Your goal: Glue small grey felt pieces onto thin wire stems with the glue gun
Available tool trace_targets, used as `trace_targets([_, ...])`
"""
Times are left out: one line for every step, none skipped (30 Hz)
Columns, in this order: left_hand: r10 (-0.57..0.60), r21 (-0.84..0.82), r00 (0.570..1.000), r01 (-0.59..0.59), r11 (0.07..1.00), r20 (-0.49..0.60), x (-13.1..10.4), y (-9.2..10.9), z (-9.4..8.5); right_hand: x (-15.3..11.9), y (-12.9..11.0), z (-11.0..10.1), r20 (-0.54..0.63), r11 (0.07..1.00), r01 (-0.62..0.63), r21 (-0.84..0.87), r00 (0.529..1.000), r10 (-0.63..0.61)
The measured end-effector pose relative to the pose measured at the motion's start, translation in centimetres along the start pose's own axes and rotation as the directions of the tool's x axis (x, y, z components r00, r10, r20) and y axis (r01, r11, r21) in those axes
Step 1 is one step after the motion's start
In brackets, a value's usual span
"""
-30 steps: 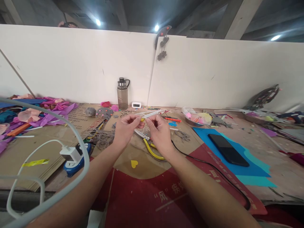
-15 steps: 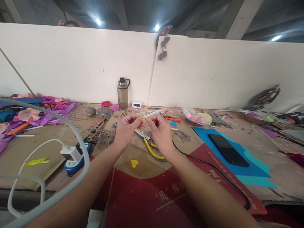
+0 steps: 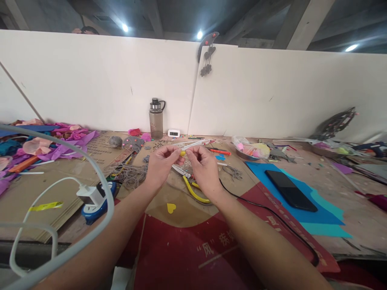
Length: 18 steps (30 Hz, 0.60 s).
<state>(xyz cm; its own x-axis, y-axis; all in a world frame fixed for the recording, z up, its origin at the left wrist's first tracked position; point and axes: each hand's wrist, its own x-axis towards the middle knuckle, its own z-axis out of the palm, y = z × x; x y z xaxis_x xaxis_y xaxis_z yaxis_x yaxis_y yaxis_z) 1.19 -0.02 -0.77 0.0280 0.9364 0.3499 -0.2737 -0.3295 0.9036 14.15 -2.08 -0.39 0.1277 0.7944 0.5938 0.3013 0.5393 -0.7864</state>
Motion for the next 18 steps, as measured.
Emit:
trace_targets([-0.012, -0.008, 1.000, 0.012, 1.000, 0.007, -0.03, 0.12, 0.03, -0.01, 0.01, -0.03, 0.003, 1.000, -0.002, -0.005, 1.000, 0.002])
trace_targets([-0.029, -0.018, 0.999, 0.029, 0.999, 0.017, -0.06, 0.24, 0.06, -0.01, 0.02, -0.06, 0.008, 1.000, -0.007, -0.004, 1.000, 0.007])
trace_targets([-0.050, -0.030, 0.998, 0.051, 0.998, 0.033, -0.07, 0.37, 0.07, -0.01, 0.05, -0.10, 0.015, 1.000, -0.012, 0.000, 1.000, 0.012])
trace_targets([-0.072, -0.043, 0.996, 0.074, 0.996, 0.050, -0.07, 0.48, 0.06, 0.00, 0.08, -0.13, 0.019, 1.000, -0.018, 0.006, 1.000, 0.018])
trace_targets([-0.093, -0.057, 0.993, 0.096, 0.994, 0.066, -0.06, 0.58, 0.04, 0.01, 0.12, -0.16, 0.020, 1.000, -0.023, 0.011, 1.000, 0.023])
trace_targets([-0.110, -0.070, 0.991, 0.116, 0.991, 0.081, -0.03, 0.66, 0.00, 0.02, 0.16, -0.18, 0.018, 1.000, -0.026, 0.016, 1.000, 0.026])
trace_targets([-0.122, -0.082, 0.988, 0.130, 0.988, 0.093, 0.02, 0.71, -0.06, 0.02, 0.21, -0.21, 0.013, 0.999, -0.027, 0.020, 1.000, 0.026])
trace_targets([-0.128, -0.094, 0.986, 0.138, 0.986, 0.103, 0.07, 0.75, -0.12, 0.03, 0.25, -0.22, 0.009, 0.999, -0.026, 0.023, 1.000, 0.025])
trace_targets([-0.129, -0.102, 0.985, 0.141, 0.985, 0.113, 0.12, 0.78, -0.18, 0.03, 0.29, -0.25, 0.008, 0.999, -0.025, 0.024, 1.000, 0.025])
trace_targets([-0.127, -0.104, 0.984, 0.140, 0.985, 0.121, 0.17, 0.80, -0.24, 0.02, 0.32, -0.27, 0.009, 0.999, -0.025, 0.025, 1.000, 0.024])
trace_targets([-0.123, -0.097, 0.984, 0.136, 0.986, 0.131, 0.21, 0.82, -0.30, 0.02, 0.35, -0.30, 0.011, 0.999, -0.024, 0.024, 1.000, 0.024])
trace_targets([-0.115, -0.080, 0.984, 0.127, 0.989, 0.139, 0.23, 0.84, -0.34, 0.01, 0.36, -0.33, 0.012, 0.999, -0.023, 0.022, 1.000, 0.023])
trace_targets([-0.103, -0.056, 0.984, 0.112, 0.992, 0.144, 0.23, 0.85, -0.37, 0.00, 0.37, -0.36, 0.012, 1.000, -0.021, 0.017, 1.000, 0.021])
trace_targets([-0.090, -0.025, 0.985, 0.095, 0.995, 0.147, 0.23, 0.85, -0.38, -0.01, 0.37, -0.38, 0.011, 1.000, -0.019, 0.009, 1.000, 0.019])
trace_targets([-0.078, 0.009, 0.986, 0.077, 0.997, 0.146, 0.20, 0.85, -0.38, -0.03, 0.36, -0.40, 0.008, 1.000, -0.015, -0.001, 1.000, 0.015])
trace_targets([-0.068, 0.043, 0.987, 0.062, 0.997, 0.143, 0.17, 0.83, -0.37, -0.05, 0.36, -0.41, 0.007, 1.000, -0.010, -0.012, 1.000, 0.010])
trace_targets([-0.060, 0.073, 0.988, 0.050, 0.996, 0.140, 0.13, 0.80, -0.35, -0.07, 0.37, -0.41, 0.007, 1.000, -0.005, -0.022, 1.000, 0.005])
trace_targets([-0.055, 0.099, 0.989, 0.042, 0.994, 0.136, 0.09, 0.77, -0.33, -0.10, 0.39, -0.40, 0.008, 1.000, 0.001, -0.030, 1.000, -0.001])
